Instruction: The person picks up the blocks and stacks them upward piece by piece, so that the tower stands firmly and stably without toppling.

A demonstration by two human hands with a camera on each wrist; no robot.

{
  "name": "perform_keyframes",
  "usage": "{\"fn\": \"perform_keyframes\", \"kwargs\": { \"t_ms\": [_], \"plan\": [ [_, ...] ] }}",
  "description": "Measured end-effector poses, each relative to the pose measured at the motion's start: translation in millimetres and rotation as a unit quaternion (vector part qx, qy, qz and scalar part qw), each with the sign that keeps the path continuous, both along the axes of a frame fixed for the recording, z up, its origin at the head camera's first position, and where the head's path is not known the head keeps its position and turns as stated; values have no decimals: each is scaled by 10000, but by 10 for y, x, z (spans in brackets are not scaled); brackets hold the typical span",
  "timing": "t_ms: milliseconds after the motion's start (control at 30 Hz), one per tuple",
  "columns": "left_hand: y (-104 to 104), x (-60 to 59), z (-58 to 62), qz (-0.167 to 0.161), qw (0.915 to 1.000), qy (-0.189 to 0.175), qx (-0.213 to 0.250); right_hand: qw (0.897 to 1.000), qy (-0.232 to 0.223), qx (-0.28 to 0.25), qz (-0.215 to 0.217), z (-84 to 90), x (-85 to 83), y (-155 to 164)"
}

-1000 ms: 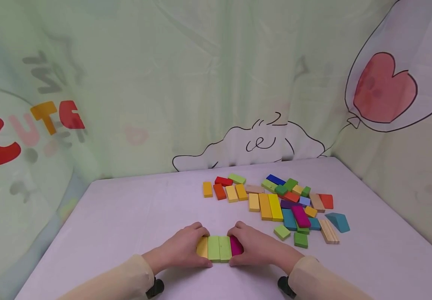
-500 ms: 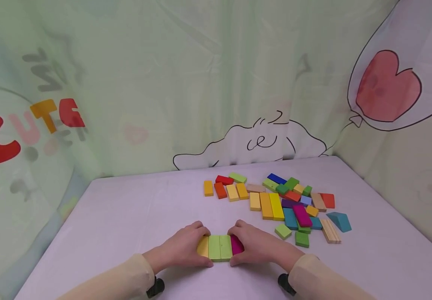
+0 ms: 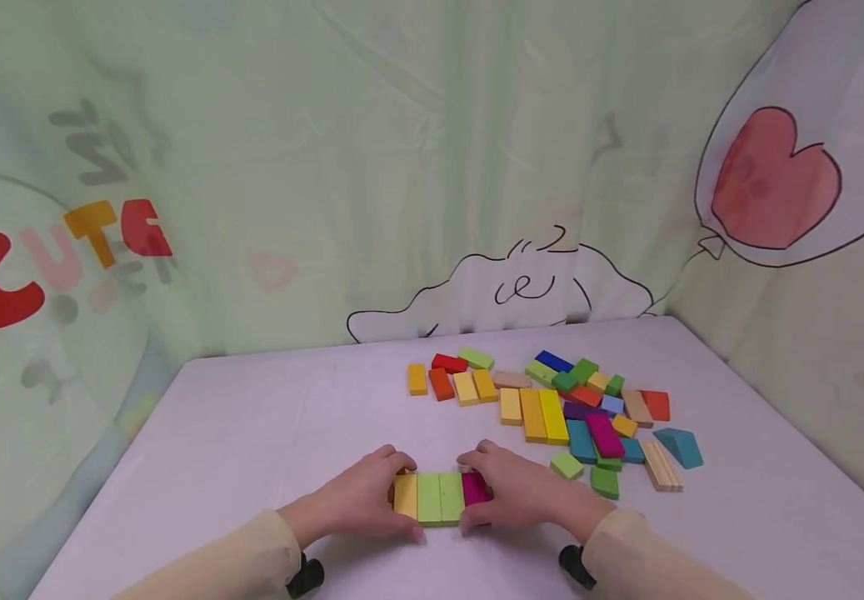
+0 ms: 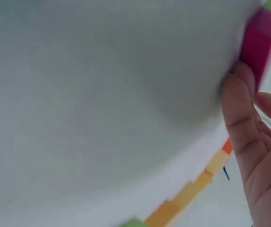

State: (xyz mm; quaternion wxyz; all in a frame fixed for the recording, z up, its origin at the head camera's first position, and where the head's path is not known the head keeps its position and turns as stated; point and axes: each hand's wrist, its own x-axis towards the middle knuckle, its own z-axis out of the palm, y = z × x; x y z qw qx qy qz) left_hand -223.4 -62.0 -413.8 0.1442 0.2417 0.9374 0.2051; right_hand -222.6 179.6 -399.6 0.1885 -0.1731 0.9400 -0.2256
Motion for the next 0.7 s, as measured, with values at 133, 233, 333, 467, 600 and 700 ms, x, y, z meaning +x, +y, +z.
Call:
{"fn": "perform_keyframes", "kwargs": {
  "t_ms": [133,233,333,467,600,700],
  "plan": [
    [-98,-32,-8,136,9986,-317,406,9996,262,-79,-68,102,-147,109],
    [-144,-46,-9,102,9979,-377,508,9980,622,-62,-84,163,-338,179],
    [-167,-52,-15,35,9982,-297,511,9946,1011,202,-79,183,-555,197],
    [-170,-46,-37,52,9982,-248,536,9895,1228,755,-59,154,-829,117],
    [-155,-36,-58,79,9983,-207,547,9863,1180,1153,-7,91,-1052,-19],
    [-143,-20,-48,95,9984,-159,528,9850,1149,1291,-9,49,-1172,-100]
  ]
}}
